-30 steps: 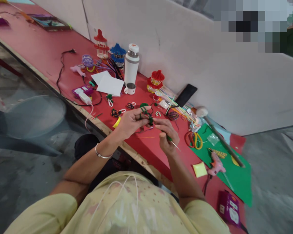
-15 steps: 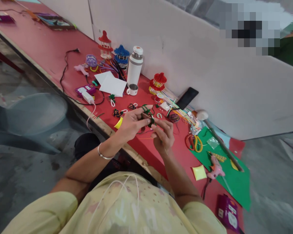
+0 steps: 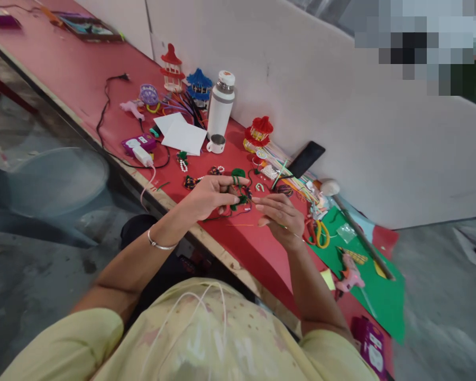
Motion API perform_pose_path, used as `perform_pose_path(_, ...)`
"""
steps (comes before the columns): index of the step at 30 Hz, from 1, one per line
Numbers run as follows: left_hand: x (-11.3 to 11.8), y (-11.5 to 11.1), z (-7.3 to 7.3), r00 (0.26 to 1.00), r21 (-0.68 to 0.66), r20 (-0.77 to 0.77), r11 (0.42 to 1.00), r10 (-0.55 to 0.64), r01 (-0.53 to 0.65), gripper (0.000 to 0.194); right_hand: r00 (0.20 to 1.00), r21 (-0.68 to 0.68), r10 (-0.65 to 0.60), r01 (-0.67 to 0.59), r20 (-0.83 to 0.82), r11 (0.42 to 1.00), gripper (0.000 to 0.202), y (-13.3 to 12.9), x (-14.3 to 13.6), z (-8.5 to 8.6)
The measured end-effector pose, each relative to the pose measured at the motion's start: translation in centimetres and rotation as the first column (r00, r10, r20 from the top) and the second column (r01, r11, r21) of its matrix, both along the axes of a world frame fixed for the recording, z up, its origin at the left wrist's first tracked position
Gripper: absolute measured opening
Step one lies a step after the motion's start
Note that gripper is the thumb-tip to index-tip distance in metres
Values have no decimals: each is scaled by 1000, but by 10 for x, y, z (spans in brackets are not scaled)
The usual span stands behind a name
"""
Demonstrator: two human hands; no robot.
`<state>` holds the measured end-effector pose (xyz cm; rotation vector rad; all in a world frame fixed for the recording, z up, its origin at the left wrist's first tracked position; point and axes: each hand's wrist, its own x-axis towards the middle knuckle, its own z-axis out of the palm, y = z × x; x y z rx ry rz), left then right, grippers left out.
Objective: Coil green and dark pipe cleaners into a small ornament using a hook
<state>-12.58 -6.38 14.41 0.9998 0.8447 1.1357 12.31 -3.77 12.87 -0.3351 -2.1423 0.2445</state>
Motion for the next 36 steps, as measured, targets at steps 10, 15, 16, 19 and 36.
perform_pose_path(10,0,-1,13,983,85,-181,996,15,1,55,996,-183,85,-86,-15,979,37,-6,10,16)
perform_pose_path(15,3,-2,14,985,107,-174,994,1,18,49,992,-251,107,-119,-60,961,35,-7,14,14)
perform_pose_path(16,4,-3,13,987,109,-162,994,-1,19,49,992,-255,106,-120,-69,959,34,-7,14,14)
perform_pose_path(19,5,-3,12,991,96,-133,995,-3,16,51,991,-261,97,-117,-89,958,33,-9,14,14)
perform_pose_path(36,4,-2,11,995,71,-97,997,-34,41,49,997,-223,65,-72,-39,972,34,-13,20,18)
